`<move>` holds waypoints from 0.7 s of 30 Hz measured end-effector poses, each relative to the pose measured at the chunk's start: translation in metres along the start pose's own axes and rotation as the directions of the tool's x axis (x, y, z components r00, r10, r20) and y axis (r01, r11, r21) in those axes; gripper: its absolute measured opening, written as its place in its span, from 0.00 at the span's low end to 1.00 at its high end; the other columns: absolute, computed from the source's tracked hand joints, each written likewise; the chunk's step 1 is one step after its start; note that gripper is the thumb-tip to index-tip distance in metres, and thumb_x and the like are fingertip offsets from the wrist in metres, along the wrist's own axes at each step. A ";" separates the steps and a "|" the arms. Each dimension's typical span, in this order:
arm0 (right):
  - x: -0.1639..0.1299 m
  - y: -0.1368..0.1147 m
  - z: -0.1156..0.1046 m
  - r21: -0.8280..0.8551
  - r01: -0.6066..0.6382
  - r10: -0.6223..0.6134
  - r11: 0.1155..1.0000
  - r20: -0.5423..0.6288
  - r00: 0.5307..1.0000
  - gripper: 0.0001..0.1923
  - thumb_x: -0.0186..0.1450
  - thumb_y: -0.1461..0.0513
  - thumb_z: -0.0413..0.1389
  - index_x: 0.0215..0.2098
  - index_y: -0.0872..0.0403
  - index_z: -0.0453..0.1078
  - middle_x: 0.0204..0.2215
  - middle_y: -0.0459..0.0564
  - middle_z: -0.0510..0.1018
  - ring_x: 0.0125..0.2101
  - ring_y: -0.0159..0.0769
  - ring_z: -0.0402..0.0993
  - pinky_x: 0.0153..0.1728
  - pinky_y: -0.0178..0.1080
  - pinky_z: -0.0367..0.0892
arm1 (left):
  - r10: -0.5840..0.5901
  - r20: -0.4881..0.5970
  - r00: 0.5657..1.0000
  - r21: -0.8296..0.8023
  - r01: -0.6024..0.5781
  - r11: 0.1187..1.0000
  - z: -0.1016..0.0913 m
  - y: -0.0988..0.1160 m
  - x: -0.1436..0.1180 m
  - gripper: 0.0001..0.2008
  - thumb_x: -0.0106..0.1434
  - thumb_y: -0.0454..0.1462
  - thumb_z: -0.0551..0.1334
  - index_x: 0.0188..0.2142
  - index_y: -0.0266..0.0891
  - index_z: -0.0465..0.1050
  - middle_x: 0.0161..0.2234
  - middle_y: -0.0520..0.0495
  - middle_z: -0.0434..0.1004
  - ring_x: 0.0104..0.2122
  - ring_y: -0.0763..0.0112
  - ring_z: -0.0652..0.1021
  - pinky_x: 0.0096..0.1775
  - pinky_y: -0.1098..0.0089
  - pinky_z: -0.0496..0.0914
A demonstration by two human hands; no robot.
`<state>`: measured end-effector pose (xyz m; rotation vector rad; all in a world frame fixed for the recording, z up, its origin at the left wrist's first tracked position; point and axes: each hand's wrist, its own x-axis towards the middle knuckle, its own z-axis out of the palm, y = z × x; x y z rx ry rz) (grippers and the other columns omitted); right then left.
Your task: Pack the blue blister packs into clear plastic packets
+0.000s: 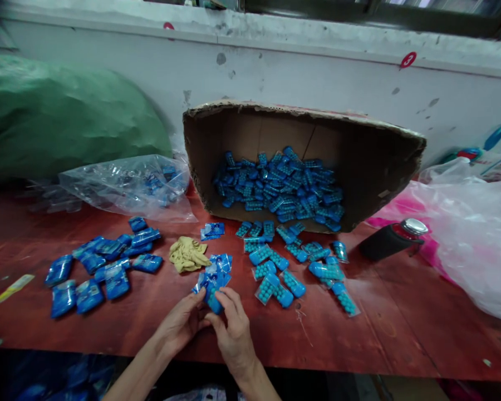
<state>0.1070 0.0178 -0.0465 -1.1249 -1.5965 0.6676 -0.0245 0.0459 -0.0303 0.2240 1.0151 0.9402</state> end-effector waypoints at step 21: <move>0.011 -0.015 -0.012 0.242 -0.284 0.255 0.928 0.143 0.956 0.26 0.53 0.66 0.59 0.49 0.45 0.63 0.43 0.48 0.68 0.45 0.39 0.66 0.48 0.42 0.61 | -0.028 0.337 0.941 -0.011 0.033 0.999 -0.007 0.016 -0.005 0.08 0.54 0.34 0.60 0.35 0.34 0.72 0.31 0.44 0.78 0.34 0.67 0.77 0.39 0.68 0.67</move>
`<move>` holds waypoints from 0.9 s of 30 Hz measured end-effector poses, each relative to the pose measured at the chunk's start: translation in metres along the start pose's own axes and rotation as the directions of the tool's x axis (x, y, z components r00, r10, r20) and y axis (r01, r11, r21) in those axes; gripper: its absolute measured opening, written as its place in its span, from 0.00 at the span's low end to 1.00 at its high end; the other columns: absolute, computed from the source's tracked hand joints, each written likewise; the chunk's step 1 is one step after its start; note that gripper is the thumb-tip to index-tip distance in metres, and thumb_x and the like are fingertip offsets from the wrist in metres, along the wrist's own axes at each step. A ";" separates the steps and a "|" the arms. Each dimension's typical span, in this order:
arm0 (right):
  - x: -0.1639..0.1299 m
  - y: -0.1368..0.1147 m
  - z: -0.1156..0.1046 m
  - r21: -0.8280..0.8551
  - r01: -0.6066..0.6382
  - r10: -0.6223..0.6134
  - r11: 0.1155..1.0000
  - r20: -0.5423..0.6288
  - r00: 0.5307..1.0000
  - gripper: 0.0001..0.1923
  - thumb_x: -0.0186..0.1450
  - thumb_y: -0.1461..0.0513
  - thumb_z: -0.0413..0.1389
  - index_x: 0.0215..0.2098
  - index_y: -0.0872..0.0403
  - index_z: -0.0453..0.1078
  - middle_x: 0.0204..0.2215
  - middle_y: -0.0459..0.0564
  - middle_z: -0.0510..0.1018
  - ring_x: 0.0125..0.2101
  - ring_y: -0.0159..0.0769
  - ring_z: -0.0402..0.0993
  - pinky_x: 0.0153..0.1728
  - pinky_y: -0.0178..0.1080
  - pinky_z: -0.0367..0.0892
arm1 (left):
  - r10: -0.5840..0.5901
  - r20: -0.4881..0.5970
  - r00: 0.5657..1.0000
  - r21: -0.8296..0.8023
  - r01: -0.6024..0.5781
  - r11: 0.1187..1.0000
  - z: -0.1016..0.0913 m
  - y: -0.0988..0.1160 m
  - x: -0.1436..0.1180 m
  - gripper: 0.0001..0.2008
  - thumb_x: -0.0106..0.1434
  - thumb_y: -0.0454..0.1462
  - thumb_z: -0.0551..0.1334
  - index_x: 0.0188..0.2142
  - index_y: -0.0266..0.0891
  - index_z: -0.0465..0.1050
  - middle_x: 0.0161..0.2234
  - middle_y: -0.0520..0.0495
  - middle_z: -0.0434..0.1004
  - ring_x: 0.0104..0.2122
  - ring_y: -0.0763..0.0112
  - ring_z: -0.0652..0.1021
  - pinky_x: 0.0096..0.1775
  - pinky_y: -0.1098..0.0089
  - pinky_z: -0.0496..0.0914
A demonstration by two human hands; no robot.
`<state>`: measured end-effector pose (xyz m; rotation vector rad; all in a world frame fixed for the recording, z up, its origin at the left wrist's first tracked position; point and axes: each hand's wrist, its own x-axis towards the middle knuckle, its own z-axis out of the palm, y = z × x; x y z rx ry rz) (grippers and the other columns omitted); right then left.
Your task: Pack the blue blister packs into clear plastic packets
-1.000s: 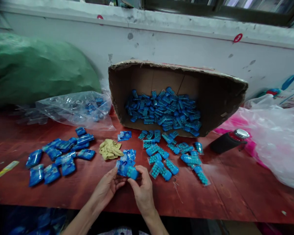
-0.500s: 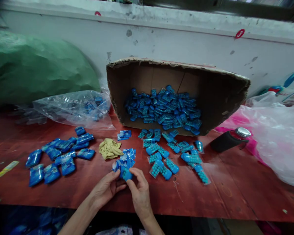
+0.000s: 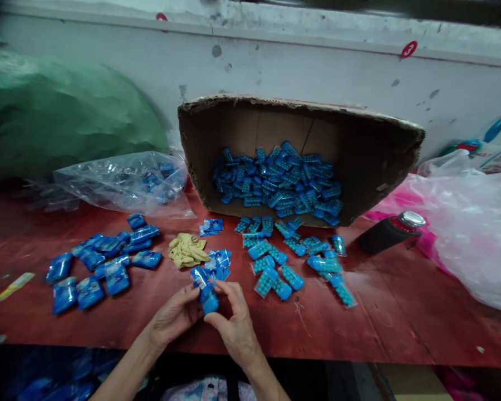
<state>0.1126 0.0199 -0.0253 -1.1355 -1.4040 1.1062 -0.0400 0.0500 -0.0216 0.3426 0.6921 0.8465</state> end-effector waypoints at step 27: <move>0.013 -0.009 -0.015 0.259 -0.356 0.222 0.898 0.432 0.874 0.42 0.45 0.69 0.62 0.56 0.43 0.54 0.45 0.44 0.69 0.35 0.33 0.69 0.35 0.35 0.66 | -0.054 0.011 0.998 -0.028 0.055 0.998 0.008 -0.026 -0.003 0.16 0.45 0.38 0.67 0.34 0.35 0.72 0.26 0.49 0.75 0.27 0.72 0.75 0.32 0.72 0.66</move>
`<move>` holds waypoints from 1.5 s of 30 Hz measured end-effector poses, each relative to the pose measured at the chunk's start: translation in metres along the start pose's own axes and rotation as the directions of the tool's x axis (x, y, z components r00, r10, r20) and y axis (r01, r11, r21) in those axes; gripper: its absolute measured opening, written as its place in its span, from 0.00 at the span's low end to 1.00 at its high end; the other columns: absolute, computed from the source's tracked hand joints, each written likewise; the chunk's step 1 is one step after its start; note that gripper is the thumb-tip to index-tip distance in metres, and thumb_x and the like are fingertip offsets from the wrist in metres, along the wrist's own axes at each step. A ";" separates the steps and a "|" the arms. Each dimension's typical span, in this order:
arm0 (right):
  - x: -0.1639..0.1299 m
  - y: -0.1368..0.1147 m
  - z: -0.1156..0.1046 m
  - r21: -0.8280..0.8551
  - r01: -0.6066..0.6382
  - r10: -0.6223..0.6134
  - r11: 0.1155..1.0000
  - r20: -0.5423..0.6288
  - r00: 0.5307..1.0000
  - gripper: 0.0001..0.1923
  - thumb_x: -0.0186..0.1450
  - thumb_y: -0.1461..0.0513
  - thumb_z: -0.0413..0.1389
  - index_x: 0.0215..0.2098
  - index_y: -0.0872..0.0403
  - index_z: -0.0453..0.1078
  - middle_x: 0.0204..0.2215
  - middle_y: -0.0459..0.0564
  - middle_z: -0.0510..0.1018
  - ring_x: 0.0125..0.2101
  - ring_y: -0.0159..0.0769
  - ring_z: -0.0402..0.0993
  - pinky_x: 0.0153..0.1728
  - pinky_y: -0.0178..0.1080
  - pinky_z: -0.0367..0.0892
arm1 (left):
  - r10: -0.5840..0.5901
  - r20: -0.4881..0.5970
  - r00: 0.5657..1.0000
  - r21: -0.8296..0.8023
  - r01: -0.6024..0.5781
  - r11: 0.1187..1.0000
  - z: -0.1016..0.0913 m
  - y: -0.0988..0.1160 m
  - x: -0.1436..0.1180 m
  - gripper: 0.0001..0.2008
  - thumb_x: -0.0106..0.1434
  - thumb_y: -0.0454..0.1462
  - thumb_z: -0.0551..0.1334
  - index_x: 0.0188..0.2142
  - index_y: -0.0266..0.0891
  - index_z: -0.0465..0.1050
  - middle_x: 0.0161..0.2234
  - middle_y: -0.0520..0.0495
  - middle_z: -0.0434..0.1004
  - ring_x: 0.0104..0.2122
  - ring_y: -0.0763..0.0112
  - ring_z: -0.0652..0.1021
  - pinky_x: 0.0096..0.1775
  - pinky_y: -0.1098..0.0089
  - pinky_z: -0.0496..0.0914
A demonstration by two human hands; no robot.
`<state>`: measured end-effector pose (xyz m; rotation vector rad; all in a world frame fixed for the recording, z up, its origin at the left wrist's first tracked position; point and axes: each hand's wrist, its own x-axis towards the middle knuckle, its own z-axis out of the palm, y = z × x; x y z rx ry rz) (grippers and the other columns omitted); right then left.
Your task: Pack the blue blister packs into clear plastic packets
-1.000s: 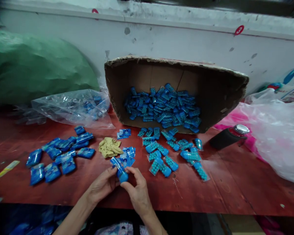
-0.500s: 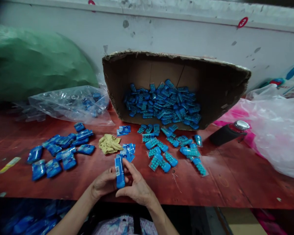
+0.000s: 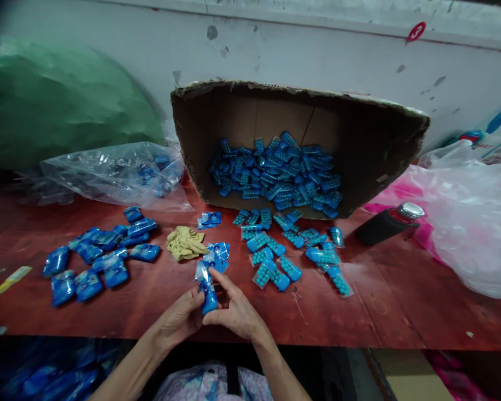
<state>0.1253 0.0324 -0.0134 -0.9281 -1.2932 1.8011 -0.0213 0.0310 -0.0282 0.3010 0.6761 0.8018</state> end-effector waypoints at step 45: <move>0.015 0.021 -0.004 -0.165 0.034 -0.077 0.986 -0.258 0.963 0.14 0.60 0.60 0.50 0.44 0.53 0.64 0.31 0.46 0.69 0.24 0.28 0.65 0.26 0.33 0.62 | 0.819 0.219 0.530 0.922 0.162 -0.351 -0.051 0.088 0.045 0.26 0.54 0.44 0.57 0.51 0.34 0.62 0.56 0.31 0.58 0.57 0.48 0.54 0.52 0.48 0.53</move>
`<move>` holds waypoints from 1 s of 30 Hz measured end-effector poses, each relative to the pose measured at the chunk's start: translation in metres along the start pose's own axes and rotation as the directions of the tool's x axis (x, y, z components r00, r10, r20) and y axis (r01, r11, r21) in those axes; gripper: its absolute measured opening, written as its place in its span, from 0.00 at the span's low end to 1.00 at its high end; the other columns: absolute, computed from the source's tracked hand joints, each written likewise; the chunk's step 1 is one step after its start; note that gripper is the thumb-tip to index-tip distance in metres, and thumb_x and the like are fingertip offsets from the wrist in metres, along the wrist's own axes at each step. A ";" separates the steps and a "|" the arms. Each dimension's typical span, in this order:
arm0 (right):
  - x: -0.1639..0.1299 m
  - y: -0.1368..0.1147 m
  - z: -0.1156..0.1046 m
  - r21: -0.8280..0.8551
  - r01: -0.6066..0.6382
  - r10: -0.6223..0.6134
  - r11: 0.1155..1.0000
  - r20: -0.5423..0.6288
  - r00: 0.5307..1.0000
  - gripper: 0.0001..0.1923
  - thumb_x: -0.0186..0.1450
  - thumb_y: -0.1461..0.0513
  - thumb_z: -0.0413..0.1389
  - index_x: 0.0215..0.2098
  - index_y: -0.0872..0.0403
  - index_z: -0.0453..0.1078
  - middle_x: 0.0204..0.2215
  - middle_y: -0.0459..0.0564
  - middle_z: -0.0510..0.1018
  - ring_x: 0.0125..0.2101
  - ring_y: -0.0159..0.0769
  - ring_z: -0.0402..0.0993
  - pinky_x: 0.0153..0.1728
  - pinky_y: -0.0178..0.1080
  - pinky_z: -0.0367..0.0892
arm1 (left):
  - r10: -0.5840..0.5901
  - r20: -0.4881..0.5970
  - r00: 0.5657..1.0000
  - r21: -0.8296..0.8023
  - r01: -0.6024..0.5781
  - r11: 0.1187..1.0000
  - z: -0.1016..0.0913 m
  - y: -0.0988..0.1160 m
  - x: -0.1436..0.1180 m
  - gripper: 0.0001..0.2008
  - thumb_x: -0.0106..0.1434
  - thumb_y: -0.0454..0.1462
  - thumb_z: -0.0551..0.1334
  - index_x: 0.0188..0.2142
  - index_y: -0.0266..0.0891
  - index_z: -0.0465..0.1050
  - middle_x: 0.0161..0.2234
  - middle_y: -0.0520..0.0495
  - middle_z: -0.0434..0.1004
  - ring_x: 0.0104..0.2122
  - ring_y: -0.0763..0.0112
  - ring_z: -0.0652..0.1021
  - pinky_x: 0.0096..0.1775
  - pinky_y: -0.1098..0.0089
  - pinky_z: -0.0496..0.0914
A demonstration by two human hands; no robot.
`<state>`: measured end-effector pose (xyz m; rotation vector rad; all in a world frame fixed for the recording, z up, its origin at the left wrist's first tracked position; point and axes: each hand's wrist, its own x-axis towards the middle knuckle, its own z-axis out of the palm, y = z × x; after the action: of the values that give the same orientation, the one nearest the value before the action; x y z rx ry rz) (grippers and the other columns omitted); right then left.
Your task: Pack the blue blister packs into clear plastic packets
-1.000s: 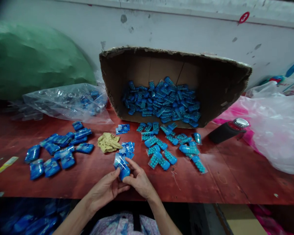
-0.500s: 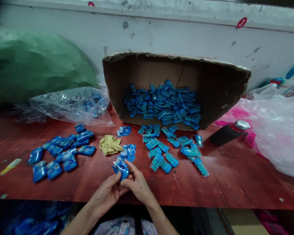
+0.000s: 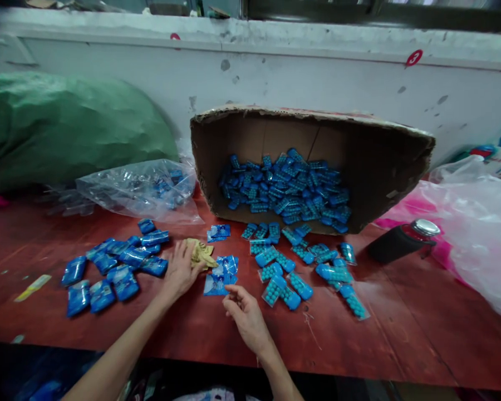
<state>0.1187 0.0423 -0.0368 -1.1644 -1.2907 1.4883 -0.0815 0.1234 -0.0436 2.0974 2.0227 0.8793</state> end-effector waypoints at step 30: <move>0.106 -0.036 0.046 -0.888 0.366 -0.223 0.277 0.311 0.924 0.11 0.65 0.60 0.46 0.44 0.48 0.65 0.44 0.47 0.69 0.42 0.37 0.63 0.40 0.38 0.58 | -0.006 -0.012 1.000 0.064 0.007 0.998 0.016 -0.025 0.000 0.19 0.60 0.37 0.48 0.49 0.37 0.64 0.55 0.36 0.61 0.55 0.53 0.60 0.51 0.49 0.55</move>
<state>0.0507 0.1388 -0.0124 -1.3673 -2.4798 0.3767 -0.0965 0.1309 -0.0684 2.1219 2.0895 0.8394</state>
